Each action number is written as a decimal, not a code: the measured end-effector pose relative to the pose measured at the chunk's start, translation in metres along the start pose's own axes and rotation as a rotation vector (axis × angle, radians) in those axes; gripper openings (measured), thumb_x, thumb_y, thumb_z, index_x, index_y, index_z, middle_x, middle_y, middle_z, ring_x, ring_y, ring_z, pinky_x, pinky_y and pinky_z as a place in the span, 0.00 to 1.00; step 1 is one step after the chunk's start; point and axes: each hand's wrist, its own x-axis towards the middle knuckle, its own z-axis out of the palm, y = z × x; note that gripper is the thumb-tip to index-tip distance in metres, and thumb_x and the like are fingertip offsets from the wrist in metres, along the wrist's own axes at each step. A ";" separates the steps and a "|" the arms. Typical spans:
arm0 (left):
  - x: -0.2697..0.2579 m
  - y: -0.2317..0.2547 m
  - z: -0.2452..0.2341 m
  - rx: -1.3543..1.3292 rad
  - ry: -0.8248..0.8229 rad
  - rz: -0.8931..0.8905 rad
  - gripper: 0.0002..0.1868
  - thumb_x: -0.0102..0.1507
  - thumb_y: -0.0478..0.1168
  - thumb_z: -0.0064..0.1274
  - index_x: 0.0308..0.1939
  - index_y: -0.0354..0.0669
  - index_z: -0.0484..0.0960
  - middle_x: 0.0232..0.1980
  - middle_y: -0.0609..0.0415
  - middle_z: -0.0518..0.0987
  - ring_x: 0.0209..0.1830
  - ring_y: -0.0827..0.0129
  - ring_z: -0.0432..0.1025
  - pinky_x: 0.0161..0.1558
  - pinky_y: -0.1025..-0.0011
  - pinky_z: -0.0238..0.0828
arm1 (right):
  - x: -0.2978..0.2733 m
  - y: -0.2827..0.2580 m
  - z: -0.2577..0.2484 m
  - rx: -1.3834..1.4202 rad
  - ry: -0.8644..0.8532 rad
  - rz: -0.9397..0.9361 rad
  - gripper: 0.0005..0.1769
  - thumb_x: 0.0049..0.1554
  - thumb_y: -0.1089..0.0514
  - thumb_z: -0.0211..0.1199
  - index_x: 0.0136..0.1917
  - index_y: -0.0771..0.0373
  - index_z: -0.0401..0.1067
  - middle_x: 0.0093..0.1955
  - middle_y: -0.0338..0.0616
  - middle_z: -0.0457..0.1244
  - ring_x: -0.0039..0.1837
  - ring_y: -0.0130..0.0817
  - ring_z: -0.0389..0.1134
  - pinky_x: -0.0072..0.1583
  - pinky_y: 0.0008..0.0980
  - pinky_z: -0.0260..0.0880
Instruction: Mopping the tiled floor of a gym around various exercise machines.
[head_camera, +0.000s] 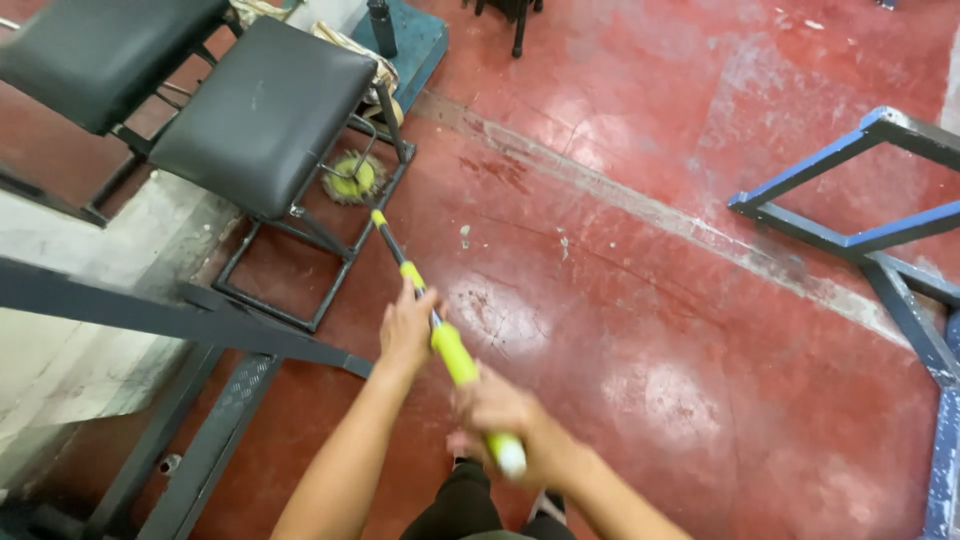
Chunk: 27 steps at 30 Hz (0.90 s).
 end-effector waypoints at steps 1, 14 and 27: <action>0.022 0.003 -0.005 -0.002 -0.005 0.000 0.09 0.64 0.51 0.52 0.40 0.53 0.78 0.62 0.41 0.72 0.34 0.46 0.72 0.41 0.51 0.70 | 0.010 0.015 -0.005 0.001 0.001 0.005 0.13 0.52 0.69 0.69 0.35 0.61 0.65 0.42 0.43 0.64 0.49 0.42 0.67 0.77 0.58 0.53; 0.032 0.016 -0.004 -0.047 0.041 0.021 0.13 0.65 0.56 0.50 0.40 0.54 0.77 0.73 0.31 0.67 0.35 0.41 0.78 0.35 0.51 0.75 | 0.023 0.000 -0.026 -0.080 0.019 0.010 0.10 0.53 0.66 0.70 0.36 0.66 0.68 0.44 0.43 0.64 0.53 0.44 0.68 0.69 0.51 0.66; 0.041 0.022 0.030 0.006 0.057 0.063 0.07 0.63 0.49 0.54 0.42 0.55 0.79 0.61 0.45 0.73 0.30 0.45 0.75 0.32 0.48 0.73 | -0.003 0.023 -0.043 -0.055 0.042 0.046 0.07 0.54 0.66 0.70 0.40 0.67 0.72 0.45 0.43 0.66 0.59 0.47 0.71 0.67 0.49 0.71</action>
